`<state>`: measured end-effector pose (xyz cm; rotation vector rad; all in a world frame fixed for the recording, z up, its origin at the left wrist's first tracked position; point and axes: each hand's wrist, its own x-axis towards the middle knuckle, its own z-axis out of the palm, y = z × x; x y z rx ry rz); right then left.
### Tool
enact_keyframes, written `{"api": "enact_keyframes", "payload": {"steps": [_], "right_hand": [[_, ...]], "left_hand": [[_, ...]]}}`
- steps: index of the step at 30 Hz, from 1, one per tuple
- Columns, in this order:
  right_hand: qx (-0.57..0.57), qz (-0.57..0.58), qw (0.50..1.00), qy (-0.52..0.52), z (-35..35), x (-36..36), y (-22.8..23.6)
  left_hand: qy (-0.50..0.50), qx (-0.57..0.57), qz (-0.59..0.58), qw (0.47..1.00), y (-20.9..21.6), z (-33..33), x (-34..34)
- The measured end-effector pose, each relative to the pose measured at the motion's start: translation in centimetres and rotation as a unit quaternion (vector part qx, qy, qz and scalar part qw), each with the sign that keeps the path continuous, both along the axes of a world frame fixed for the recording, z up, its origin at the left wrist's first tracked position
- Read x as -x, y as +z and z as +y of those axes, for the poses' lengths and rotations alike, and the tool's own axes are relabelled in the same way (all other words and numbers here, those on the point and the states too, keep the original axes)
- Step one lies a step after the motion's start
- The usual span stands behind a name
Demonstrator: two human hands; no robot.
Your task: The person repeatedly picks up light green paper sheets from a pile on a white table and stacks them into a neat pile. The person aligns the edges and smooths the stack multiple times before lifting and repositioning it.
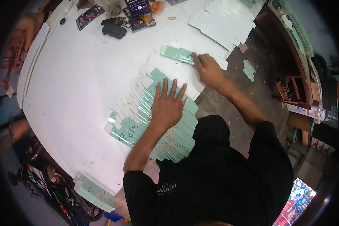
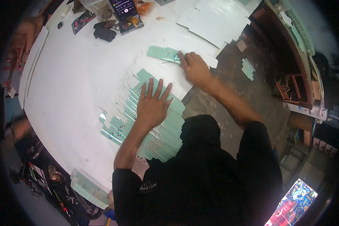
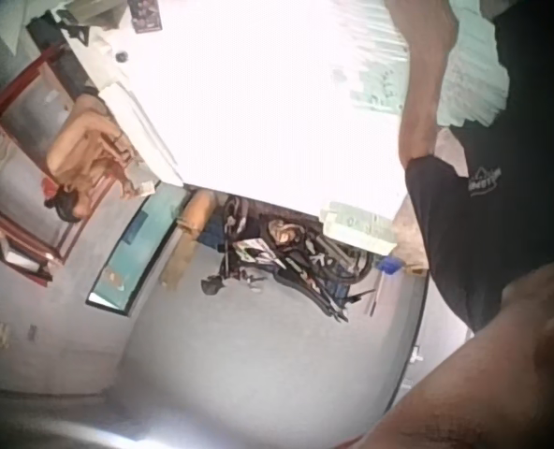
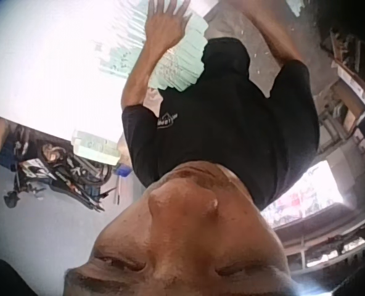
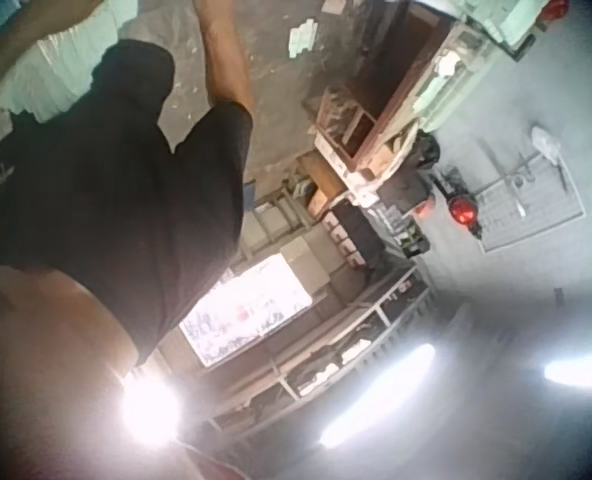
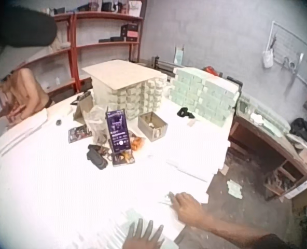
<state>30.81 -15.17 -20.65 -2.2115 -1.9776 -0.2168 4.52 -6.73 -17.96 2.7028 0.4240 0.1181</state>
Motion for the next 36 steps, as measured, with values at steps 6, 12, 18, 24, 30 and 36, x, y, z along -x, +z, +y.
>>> {"api": "enact_keyframes", "payload": {"steps": [6,12,18,24,30,36], "right_hand": [[0.137,0.443,0.884,-0.050,1.1,6.8,4.0],[-0.157,-0.059,0.973,-0.158,2.2,-9.3,2.0],[-0.065,0.316,0.936,-0.141,0.8,-3.0,4.2],[-0.037,0.070,0.996,-0.029,1.3,2.4,3.1],[0.111,0.443,0.889,-0.008,0.1,7.2,1.7],[-0.109,-0.119,0.972,-0.168,2.3,-8.5,2.4]], "left_hand": [[-0.049,-0.106,0.052,0.992,1.4,0.3,0.3],[-0.014,0.043,0.018,0.999,2.4,0.4,0.3],[0.034,0.054,0.048,0.997,1.9,0.4,0.3],[0.045,0.053,-0.032,0.997,0.5,0.2,0.2],[-0.024,-0.032,0.070,0.997,3.6,0.1,-0.1],[-0.028,0.016,0.052,0.998,2.7,0.8,0.1]]}}
